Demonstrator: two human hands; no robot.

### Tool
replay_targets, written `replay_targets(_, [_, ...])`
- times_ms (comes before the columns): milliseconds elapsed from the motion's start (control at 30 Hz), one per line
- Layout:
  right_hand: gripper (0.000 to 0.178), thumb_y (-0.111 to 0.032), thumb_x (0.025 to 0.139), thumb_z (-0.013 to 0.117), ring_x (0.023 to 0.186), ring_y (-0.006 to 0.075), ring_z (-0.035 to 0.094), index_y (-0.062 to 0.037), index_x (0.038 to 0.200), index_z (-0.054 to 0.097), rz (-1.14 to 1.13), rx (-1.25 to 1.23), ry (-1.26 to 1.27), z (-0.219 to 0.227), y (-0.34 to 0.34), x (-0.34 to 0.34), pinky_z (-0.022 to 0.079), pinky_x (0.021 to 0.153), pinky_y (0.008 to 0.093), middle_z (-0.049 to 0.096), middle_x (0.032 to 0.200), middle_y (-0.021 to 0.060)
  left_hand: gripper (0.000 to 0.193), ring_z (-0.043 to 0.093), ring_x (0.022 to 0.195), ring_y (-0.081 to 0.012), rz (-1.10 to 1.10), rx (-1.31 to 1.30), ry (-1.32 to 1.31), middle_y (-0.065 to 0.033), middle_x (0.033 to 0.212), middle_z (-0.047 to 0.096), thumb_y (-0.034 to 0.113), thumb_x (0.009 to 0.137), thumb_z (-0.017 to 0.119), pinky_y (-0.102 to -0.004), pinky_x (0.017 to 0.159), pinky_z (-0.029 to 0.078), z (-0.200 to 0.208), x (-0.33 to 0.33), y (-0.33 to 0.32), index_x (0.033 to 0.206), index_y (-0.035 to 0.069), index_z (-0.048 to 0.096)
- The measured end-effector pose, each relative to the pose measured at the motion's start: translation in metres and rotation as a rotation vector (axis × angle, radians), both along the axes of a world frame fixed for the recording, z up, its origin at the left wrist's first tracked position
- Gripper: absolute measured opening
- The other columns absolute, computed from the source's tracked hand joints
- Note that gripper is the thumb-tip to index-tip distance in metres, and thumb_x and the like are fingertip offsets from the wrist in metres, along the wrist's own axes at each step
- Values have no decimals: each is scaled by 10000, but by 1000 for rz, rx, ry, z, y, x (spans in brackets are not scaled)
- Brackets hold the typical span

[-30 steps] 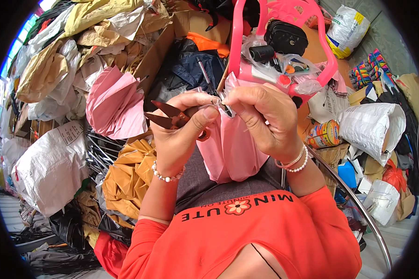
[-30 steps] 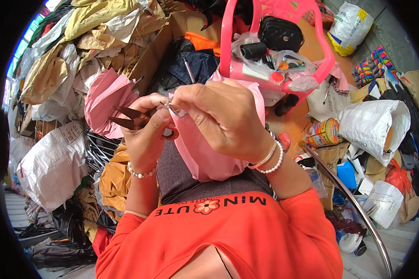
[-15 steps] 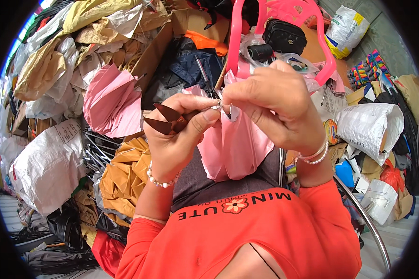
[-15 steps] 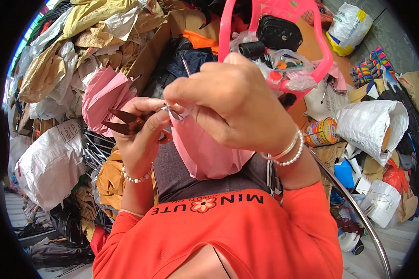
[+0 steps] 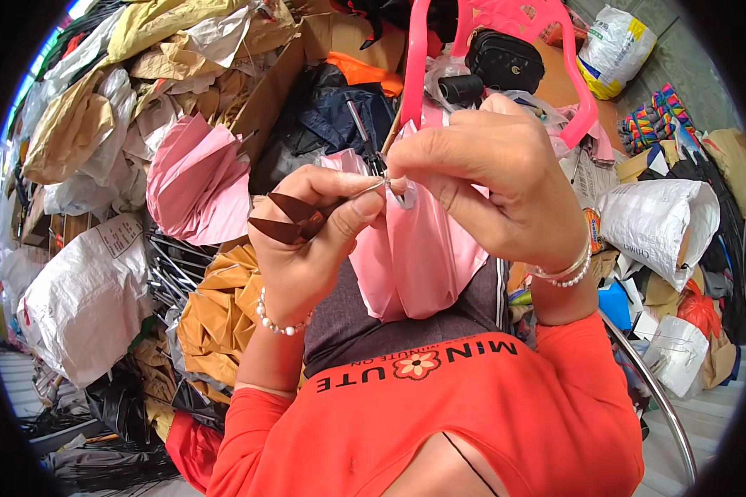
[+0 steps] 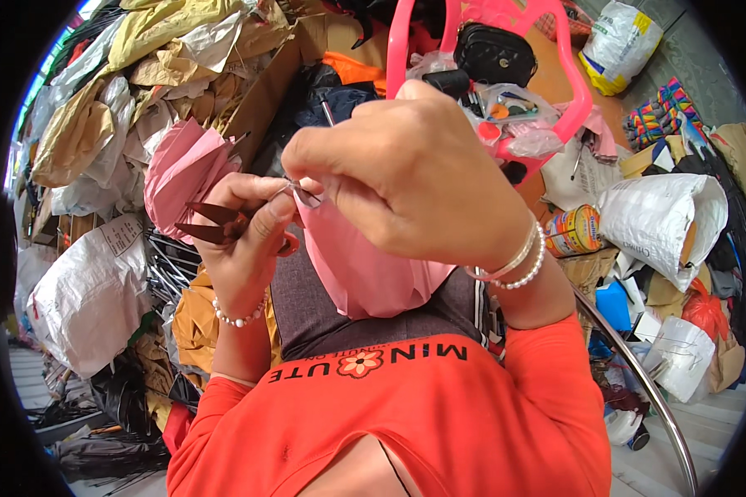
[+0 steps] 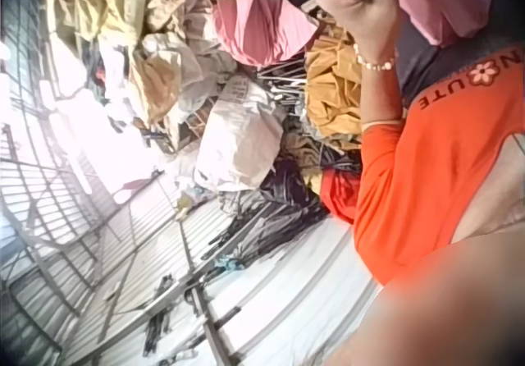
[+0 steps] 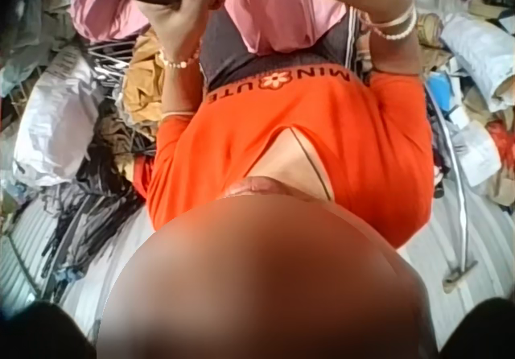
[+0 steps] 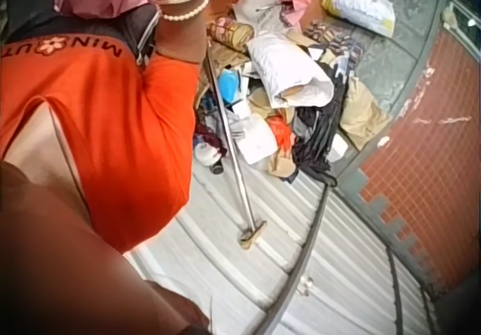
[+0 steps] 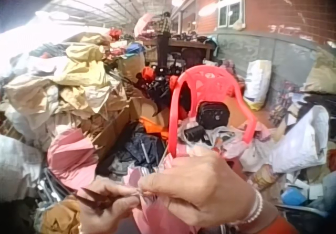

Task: Repairing a pink umbrella by manually sewing fabric to the metal frame and using a glue gun to secure parts.

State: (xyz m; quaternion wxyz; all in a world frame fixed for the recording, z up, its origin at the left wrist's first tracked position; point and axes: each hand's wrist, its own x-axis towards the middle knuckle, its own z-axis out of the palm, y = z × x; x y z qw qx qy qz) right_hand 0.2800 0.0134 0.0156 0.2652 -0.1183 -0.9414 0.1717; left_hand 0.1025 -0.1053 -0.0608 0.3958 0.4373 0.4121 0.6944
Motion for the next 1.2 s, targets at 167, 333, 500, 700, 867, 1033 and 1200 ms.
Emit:
replay_targets(167, [121,-3,863,670,706,190,625,-59,961,714,49,11,-47,3,6,0,400,707,305,711,841,33,107,690,771,-116,-28,-22,-39,-96,927,740,-20,930,714,-233,685,556,7,3,1,1029,-45,683])
replay_targets(333, [67,-31,943,620,716,112,560,-42,995,662,206,-621,104,-26,11,-11,380,695,247,664,915,26,132,665,704,-90,-146,13,-32,-84,899,732,2,917,734,-216,575,525,-20,-22,14,1032,-40,684])
replay_targets(500, [145,-94,1009,588,782,52,506,-31,1131,541,251,-999,228,-49,-5,-20,371,680,200,585,957,22,131,636,659,-67,-125,118,-144,-58,844,720,15,913,741,-199,511,470,-33,-17,25,1024,-34,692])
replay_targets(700, [280,-98,995,602,763,42,490,-53,1219,440,217,-1127,353,-56,-12,-25,376,670,207,551,909,6,218,644,757,-95,-223,65,-72,-58,938,692,-18,912,710,-208,606,488,-21,-25,23,1123,-45,663])
replay_targets(867, [258,-48,993,562,797,46,503,-51,1218,436,145,-1069,271,-45,-7,-24,415,732,203,549,903,-11,199,642,758,-38,-178,51,-76,-31,913,724,16,928,719,-164,597,457,-27,-36,15,1120,-37,714])
replay_targets(1033, [275,-13,963,553,864,61,514,-49,1224,474,196,-942,343,-46,-30,-60,425,760,199,539,1026,15,178,663,876,-53,-191,33,-160,-55,1010,736,30,929,725,-185,709,509,-21,-51,-5,1099,-23,724])
replay_targets(1200, [390,-56,940,585,937,89,547,-50,1314,474,19,-782,450,-58,-51,-85,442,811,250,553,1143,44,99,643,804,-51,-80,158,-257,-27,919,726,56,921,726,-202,692,503,-19,-60,-23,1003,1,727])
